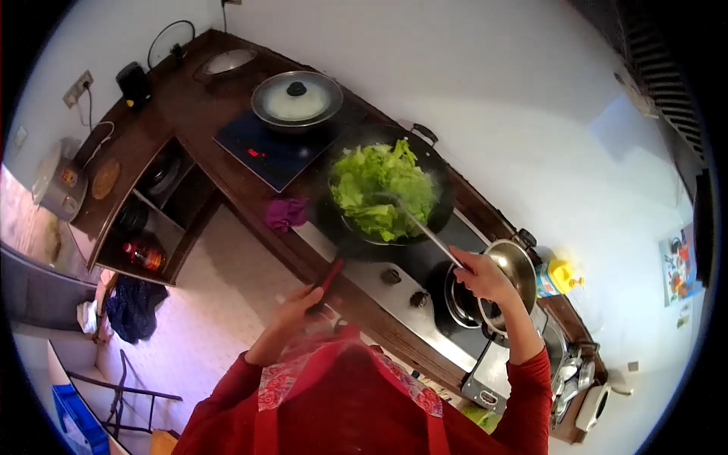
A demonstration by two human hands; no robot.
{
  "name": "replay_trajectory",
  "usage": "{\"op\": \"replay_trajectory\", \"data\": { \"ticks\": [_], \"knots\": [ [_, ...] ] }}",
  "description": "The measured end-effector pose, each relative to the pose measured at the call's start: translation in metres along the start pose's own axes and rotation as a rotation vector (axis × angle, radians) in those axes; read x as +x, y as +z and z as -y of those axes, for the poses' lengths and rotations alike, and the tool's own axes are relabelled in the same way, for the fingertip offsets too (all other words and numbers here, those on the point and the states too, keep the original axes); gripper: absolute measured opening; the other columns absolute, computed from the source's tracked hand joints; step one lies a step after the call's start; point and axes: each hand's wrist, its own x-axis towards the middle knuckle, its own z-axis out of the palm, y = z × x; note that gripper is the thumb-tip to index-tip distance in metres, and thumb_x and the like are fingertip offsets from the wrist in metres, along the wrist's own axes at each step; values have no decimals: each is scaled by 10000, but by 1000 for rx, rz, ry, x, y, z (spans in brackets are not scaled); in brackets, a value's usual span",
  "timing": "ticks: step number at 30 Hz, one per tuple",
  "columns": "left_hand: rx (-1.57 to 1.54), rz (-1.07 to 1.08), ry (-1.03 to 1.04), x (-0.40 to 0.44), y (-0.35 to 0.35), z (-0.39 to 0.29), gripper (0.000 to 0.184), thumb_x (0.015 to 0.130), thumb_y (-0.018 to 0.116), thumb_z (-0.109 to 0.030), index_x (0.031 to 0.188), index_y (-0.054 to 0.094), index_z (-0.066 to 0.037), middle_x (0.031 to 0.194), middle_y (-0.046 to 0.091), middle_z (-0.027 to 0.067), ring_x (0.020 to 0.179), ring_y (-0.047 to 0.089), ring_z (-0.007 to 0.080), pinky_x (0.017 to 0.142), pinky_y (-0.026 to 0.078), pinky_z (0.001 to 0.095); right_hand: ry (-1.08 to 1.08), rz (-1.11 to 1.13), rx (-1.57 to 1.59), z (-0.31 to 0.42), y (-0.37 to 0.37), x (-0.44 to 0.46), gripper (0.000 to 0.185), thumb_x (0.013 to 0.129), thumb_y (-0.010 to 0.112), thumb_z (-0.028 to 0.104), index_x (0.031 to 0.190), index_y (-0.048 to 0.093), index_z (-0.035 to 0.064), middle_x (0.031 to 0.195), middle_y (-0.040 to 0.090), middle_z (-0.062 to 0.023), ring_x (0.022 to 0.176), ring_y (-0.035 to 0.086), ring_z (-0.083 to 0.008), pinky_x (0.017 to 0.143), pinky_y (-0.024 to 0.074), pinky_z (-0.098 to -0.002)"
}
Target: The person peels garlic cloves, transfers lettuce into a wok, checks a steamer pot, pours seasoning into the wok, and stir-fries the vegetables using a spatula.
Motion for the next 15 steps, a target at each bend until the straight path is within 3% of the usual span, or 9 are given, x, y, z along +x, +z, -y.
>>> {"op": "replay_trajectory", "data": {
  "ticks": [2,3,6,10,12,15],
  "knots": [
    [17,-11,-4,-3,1,-2,454,956,472,-303,1275,429,18,1029,617,153,721,610,156,525,491,240,-295,-213,-233,-11,12,20,519,817,523,35,1328,430,41,799,598,-204,642,589,-319,575,457,-362],
    [24,-15,-1,-4,1,-3,460,953,477,-315,1268,438,17,1032,617,152,731,611,159,537,494,245,-235,-206,-240,-11,19,40,546,784,529,14,1319,419,24,876,575,-260,799,572,-413,699,453,-420],
    [33,-10,18,-7,6,-7,475,943,491,-351,1244,468,16,1039,614,145,768,614,169,582,501,262,-112,-128,-358,-29,43,86,553,783,546,35,1318,409,21,888,577,-258,831,570,-401,712,445,-450],
    [57,-20,74,-11,4,-6,480,934,502,-381,1203,512,16,1044,612,130,827,613,188,663,504,295,-101,-24,-471,-25,11,49,548,784,563,55,1313,422,35,905,587,-249,830,560,-413,744,452,-451],
    [62,-37,96,-13,-5,-1,457,940,499,-355,1210,514,13,1045,622,111,851,608,176,699,495,290,-102,-36,-310,-12,-12,21,500,792,523,42,1282,435,2,824,609,-236,797,594,-392,697,472,-462],
    [84,-111,159,-9,-23,7,409,954,489,-288,1238,506,5,1047,641,74,874,599,139,728,481,268,-124,82,-124,-7,-34,-7,472,820,527,65,1279,441,-2,846,602,-257,811,588,-408,712,469,-453]
  ]
}}
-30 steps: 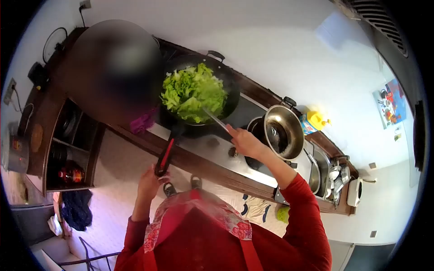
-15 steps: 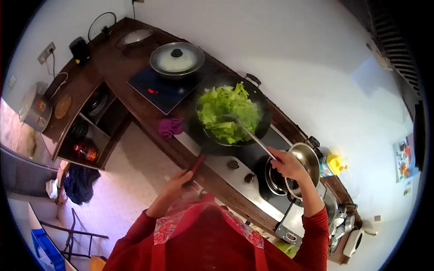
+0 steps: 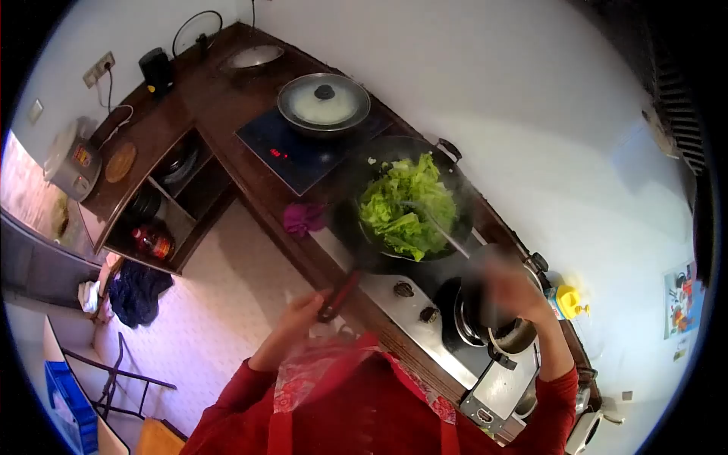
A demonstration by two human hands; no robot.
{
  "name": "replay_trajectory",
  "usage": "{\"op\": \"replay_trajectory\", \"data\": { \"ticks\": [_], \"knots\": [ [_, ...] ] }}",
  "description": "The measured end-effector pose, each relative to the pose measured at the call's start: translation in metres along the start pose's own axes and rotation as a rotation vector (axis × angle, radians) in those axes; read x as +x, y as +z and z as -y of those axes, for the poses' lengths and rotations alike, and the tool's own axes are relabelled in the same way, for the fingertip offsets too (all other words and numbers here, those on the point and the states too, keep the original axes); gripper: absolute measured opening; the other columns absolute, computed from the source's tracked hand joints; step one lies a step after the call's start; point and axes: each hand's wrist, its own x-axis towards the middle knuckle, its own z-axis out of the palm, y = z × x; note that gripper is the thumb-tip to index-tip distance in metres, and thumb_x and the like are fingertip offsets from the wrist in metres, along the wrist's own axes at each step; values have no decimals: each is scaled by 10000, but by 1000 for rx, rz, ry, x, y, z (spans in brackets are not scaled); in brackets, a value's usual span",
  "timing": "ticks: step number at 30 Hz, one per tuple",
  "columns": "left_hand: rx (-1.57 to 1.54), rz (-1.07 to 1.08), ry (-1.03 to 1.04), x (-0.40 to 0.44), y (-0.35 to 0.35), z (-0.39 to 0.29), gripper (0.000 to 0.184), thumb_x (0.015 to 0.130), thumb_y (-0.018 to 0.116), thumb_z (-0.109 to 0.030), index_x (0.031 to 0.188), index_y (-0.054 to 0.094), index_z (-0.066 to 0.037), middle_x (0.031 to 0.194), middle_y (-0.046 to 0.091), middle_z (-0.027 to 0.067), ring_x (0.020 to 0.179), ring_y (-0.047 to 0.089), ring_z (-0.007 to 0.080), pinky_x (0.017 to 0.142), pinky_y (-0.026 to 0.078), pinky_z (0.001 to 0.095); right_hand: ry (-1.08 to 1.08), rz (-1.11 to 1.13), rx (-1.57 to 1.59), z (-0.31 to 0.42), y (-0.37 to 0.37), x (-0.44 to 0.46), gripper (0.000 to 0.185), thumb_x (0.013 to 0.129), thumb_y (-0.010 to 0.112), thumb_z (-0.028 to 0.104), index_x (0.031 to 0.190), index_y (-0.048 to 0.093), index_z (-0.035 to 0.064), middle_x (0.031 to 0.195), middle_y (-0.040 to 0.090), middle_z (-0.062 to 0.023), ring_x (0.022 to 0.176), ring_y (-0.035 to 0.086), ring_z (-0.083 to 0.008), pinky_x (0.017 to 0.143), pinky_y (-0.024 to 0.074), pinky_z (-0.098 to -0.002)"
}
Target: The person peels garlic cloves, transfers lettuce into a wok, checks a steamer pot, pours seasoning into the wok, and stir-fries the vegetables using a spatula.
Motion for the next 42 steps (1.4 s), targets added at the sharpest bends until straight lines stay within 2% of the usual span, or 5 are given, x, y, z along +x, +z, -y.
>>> {"op": "replay_trajectory", "data": {
  "ticks": [4,13,21,24,42],
  "knots": [
    [339,-204,211,31,-49,5,320,932,506,-182,1215,553,-42,1081,626,78,858,595,128,718,485,277,-102,-135,-374,-17,56,18,485,830,532,53,1305,441,17,749,595,-211,701,615,-288,663,470,-381],
    [1543,-496,781,144,-79,-70,295,652,538,54,918,554,-72,1340,461,132,1041,447,364,921,372,437,531,-176,463,27,46,-19,477,844,502,22,1319,458,25,664,524,23,524,430,-27,443,341,-203],
    [1565,-564,954,216,-118,-107,279,628,564,35,884,519,-66,1263,533,117,1034,446,324,835,365,406,673,-300,586,47,72,-38,509,848,500,18,1351,421,37,656,489,51,504,413,-20,431,328,-189],
    [1637,-504,962,225,-111,-123,332,594,584,70,897,523,-51,1154,578,110,1023,443,305,805,353,404,409,-266,-74,71,65,-26,514,852,484,15,1359,411,45,686,521,39,497,430,-25,436,336,-182],
    [1266,-540,671,84,-121,-105,336,641,526,85,953,564,-34,910,599,139,1002,470,347,820,378,429,364,-601,577,63,110,-14,501,846,493,-23,1340,421,4,747,554,11,591,466,-35,508,386,-190]
  ]
}}
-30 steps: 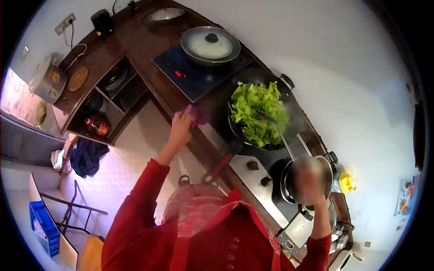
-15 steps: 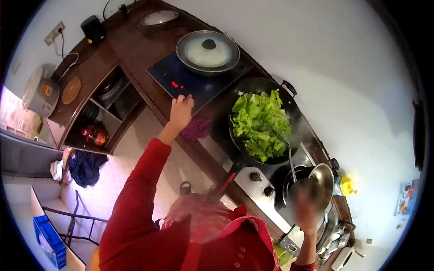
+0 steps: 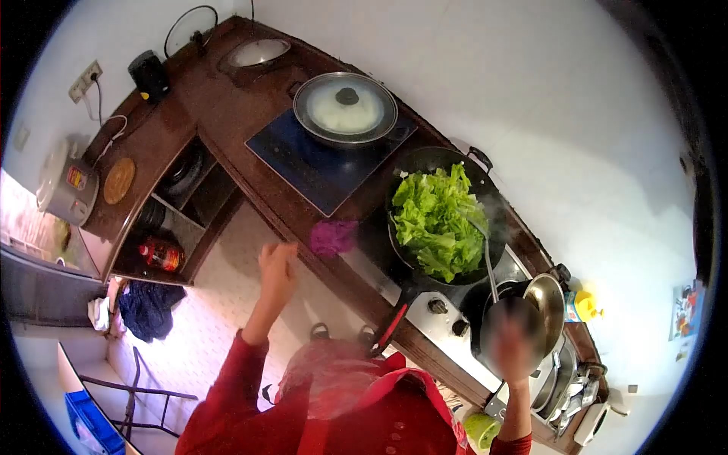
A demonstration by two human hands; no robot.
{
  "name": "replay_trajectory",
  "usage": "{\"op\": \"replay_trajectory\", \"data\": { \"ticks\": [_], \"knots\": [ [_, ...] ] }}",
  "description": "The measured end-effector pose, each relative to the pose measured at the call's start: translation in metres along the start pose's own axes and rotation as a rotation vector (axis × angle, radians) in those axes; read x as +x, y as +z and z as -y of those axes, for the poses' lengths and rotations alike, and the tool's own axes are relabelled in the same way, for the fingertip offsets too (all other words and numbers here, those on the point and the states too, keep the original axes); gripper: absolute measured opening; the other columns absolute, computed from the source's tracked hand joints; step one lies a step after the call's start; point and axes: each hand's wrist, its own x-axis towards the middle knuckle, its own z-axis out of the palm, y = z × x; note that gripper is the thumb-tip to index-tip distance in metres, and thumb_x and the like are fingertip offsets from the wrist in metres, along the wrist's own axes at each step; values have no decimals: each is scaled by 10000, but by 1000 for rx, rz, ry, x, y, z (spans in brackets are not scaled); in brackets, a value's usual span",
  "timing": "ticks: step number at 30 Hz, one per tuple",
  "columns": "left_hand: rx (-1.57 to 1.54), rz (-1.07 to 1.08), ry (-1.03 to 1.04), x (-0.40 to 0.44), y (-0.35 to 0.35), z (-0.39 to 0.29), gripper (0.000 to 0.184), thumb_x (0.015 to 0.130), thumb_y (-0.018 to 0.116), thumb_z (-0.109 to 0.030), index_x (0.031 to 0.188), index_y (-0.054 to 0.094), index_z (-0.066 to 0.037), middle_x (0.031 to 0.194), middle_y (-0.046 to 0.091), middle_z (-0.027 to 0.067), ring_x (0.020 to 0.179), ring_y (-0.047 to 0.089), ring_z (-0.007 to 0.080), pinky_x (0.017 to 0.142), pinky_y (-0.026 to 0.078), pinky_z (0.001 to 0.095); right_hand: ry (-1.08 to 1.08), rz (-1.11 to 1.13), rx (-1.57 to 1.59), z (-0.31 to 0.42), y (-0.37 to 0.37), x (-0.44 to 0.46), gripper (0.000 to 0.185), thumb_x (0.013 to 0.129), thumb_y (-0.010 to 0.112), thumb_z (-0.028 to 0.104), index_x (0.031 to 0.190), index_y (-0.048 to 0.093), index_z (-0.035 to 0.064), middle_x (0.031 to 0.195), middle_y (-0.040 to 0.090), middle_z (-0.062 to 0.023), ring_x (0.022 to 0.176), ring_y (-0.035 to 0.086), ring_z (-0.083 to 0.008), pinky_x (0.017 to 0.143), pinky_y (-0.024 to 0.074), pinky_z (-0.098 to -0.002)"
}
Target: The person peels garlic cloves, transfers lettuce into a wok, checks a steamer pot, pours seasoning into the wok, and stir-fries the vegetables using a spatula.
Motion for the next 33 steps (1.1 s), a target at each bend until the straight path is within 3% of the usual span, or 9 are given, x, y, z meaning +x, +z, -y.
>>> {"op": "replay_trajectory", "data": {
  "ticks": [10,13,16,20,23,26,29,31,33],
  "knots": [
    [-308,304,-218,-128,-15,13,111,780,533,32,876,555,-20,840,575,154,703,589,302,584,472,364,490,336,-13,84,-35,8,524,831,513,-35,1342,439,54,728,629,-37,495,458,-22,391,364,-183],
    [-316,339,-65,-134,-2,16,109,798,557,18,901,557,-19,852,555,137,659,569,242,558,457,322,490,444,-111,78,-15,20,497,837,520,-18,1325,466,59,707,630,-76,502,488,-53,434,403,-213],
    [-356,406,-14,-122,-4,-9,83,826,551,4,903,571,-17,866,562,144,659,571,254,558,460,333,-139,263,-426,11,29,36,450,840,524,1,1288,497,39,705,619,-122,556,541,-93,524,450,-242],
    [-388,496,52,-121,0,-18,88,859,549,-35,935,582,-7,900,577,140,678,587,240,576,478,341,75,100,-233,-5,33,54,427,831,517,-12,1257,496,-21,705,608,-121,645,559,-99,613,463,-237],
    [-438,767,-62,-109,2,-42,145,877,577,-94,991,581,-4,938,589,112,770,602,209,631,498,338,12,99,-321,4,30,74,443,828,513,-2,1270,492,0,709,598,-130,653,554,-118,632,460,-254],
    [-1366,829,-901,-98,2,-95,267,896,589,-185,1091,553,-7,961,588,74,853,584,173,681,491,307,-243,14,-613,-17,53,108,470,821,503,7,1288,486,49,721,602,-179,604,584,-241,616,478,-338],
    [-1393,892,-727,-80,3,-136,335,810,642,-157,1092,553,2,972,602,123,851,593,210,711,476,333,-275,136,-739,-44,52,120,478,816,516,40,1291,460,36,816,596,-261,691,583,-402,627,460,-413],
    [-1194,851,-265,-77,12,-138,322,836,622,-166,1101,550,4,996,606,113,866,592,187,705,474,326,-296,248,-742,-26,23,103,478,822,522,39,1293,447,28,812,593,-262,691,554,-435,641,453,-428],
    [-1100,872,-127,-82,24,-133,288,885,579,-179,1105,549,4,1003,606,86,875,585,157,681,473,309,-127,392,-679,25,-6,78,479,818,512,20,1293,451,27,769,594,-229,672,573,-391,643,462,-396]
  ]
}}
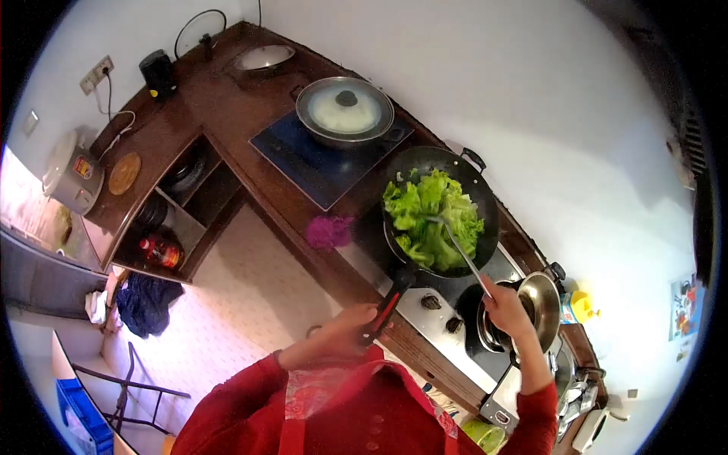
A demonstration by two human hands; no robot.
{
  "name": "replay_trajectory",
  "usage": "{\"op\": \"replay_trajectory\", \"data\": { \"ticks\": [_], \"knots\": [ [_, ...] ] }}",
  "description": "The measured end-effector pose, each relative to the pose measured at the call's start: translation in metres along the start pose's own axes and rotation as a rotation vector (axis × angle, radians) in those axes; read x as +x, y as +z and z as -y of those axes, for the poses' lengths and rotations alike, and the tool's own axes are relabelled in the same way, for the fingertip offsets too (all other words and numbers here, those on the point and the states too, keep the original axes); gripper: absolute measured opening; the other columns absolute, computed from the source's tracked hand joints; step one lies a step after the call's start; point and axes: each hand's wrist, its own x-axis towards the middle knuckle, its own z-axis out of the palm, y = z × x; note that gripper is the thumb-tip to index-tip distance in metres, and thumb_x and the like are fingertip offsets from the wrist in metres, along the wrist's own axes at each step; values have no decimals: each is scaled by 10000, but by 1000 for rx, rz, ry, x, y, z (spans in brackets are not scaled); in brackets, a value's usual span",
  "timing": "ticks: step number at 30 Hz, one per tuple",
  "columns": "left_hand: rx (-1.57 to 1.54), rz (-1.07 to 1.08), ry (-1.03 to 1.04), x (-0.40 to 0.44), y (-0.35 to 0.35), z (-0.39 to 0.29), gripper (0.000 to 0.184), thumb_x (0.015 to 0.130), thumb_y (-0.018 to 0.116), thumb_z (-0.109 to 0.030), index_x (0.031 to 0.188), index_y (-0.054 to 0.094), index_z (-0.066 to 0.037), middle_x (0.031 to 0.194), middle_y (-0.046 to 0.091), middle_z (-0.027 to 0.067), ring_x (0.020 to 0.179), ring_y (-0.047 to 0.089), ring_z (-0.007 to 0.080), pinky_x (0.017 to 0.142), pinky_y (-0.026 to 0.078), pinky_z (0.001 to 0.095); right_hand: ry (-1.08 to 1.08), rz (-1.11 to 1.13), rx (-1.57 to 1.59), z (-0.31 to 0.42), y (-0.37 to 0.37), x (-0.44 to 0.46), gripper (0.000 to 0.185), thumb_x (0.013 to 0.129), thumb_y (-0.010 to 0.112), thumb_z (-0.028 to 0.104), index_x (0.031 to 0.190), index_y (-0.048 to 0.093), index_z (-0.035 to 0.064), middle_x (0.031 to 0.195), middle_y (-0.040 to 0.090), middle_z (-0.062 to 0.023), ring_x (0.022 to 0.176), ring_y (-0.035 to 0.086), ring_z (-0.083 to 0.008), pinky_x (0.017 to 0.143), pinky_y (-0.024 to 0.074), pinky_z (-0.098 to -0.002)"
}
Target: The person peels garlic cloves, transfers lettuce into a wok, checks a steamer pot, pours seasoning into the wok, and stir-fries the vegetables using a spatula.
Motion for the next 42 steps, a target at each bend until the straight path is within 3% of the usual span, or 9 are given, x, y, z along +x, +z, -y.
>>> {"op": "replay_trajectory", "data": {
  "ticks": [8,13,15,19,22,26,32,39,42],
  "knots": [
    [-557,-83,-404,3,7,0,308,936,523,-277,1126,548,-36,966,591,44,859,557,136,626,463,263,-251,-86,71,-17,14,-10,543,798,515,-13,1329,421,40,671,543,-166,606,557,-251,609,444,-324],
    [-383,-11,-389,0,0,6,343,934,520,-319,1131,557,-41,964,590,57,843,528,114,627,457,249,226,-149,545,-27,16,28,484,847,468,-10,1328,451,43,676,569,-65,581,542,-95,555,446,-250],
    [-478,46,-488,2,-8,5,415,930,546,-275,1222,495,15,1086,591,79,965,556,137,832,464,266,92,-284,341,-23,15,40,485,837,492,20,1320,458,51,659,567,-121,579,551,-150,571,451,-273],
    [156,280,-433,6,-41,13,436,932,534,-284,1259,479,0,1170,575,105,1063,539,187,935,411,293,119,-232,91,-3,36,68,488,820,510,15,1304,444,7,703,561,-226,584,543,-296,581,441,-339],
    [127,242,-335,-4,-73,9,440,930,536,-285,1271,478,-14,1174,580,110,1094,533,190,951,406,307,85,-165,21,24,47,50,513,801,513,9,1308,438,34,727,540,-271,604,541,-380,589,446,-358],
    [113,152,-305,-23,-155,21,412,923,559,-268,1253,506,-26,1122,611,77,1040,566,164,877,463,292,228,-88,128,63,7,-17,493,811,520,-35,1297,472,30,646,574,-82,584,540,-100,569,451,-250],
    [69,94,-432,-50,-223,-35,360,929,555,-253,1227,545,-52,1037,638,44,941,593,129,811,481,266,504,100,258,150,-10,-14,466,839,535,34,1301,488,72,691,623,-70,634,567,-120,604,468,-279],
    [192,182,-459,-46,-230,-52,322,931,549,-253,1169,585,-39,1004,640,53,883,607,136,774,494,283,644,-347,465,118,38,60,449,848,500,76,1296,478,60,674,564,-174,566,528,-175,556,443,-319],
    [205,229,-482,-46,-223,-43,313,921,565,-242,1154,586,-34,1008,634,50,901,597,138,785,486,280,529,-389,150,86,36,91,429,846,496,73,1274,493,35,717,575,-239,616,562,-259,582,459,-344]
  ]
}}
